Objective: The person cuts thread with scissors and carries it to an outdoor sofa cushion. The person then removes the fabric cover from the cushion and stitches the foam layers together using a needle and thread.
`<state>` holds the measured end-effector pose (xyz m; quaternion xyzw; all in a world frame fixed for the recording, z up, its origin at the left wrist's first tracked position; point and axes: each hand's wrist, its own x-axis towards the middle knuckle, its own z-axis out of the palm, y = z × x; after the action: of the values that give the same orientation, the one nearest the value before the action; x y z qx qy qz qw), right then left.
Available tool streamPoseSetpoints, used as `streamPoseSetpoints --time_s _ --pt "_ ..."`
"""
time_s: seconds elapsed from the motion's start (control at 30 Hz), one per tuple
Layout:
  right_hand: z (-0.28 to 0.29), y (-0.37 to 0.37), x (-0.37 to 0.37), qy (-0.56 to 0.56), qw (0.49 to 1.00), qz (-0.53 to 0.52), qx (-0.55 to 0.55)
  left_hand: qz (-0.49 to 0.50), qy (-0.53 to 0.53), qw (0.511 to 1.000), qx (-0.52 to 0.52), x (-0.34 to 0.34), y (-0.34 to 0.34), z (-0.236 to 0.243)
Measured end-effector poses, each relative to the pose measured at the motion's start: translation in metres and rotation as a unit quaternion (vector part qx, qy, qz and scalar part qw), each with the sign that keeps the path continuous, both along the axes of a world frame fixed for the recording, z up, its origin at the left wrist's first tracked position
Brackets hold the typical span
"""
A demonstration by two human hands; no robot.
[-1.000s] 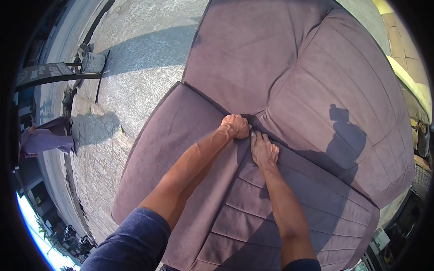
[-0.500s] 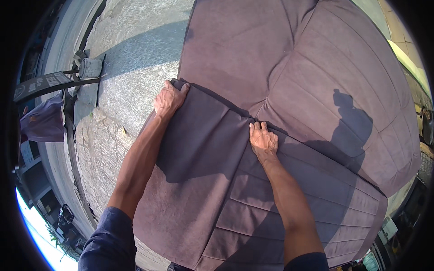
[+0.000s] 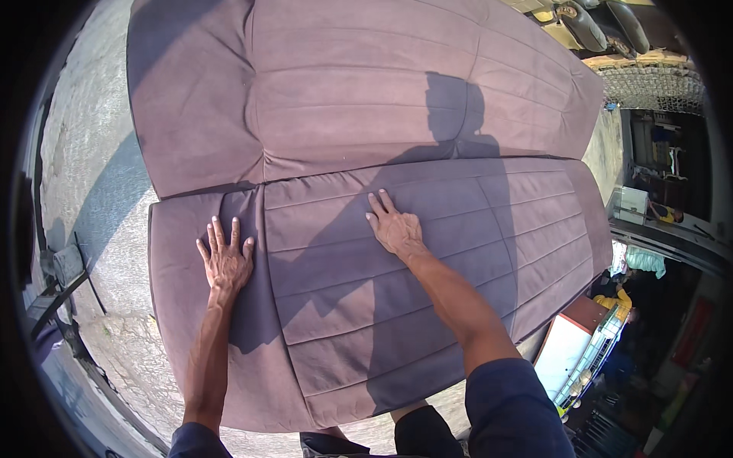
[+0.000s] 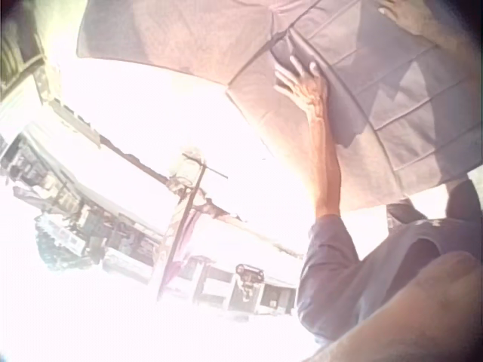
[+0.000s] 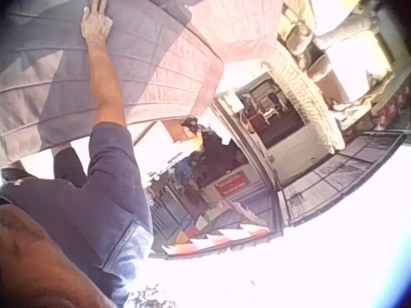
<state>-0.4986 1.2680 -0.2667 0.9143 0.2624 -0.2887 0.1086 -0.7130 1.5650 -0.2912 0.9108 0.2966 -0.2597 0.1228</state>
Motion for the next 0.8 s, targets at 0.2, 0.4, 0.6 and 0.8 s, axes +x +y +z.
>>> streamPoseSetpoints --time_s 0.2,0.4,0.6,0.8 --pt "0.114 -0.211 -0.043 -0.084 0.976 -0.185 -0.082 -0.035 -0.046 0.993 -0.103 -0.01 -0.15 0.066" --pt "0.201 -0.396 -0.146 -0.283 0.693 -0.658 0.083 -0.275 -0.129 0.911 -0.281 -0.029 -0.354 0.188" --pt "0.145 -0.401 -0.149 0.026 0.314 -0.858 0.406 -0.461 -0.126 0.87 -0.12 -0.029 -0.46 0.168" --pt "0.147 -0.396 -0.134 0.092 0.241 -0.801 0.54 -0.462 -0.166 0.866 -0.096 -0.023 -0.459 0.172"
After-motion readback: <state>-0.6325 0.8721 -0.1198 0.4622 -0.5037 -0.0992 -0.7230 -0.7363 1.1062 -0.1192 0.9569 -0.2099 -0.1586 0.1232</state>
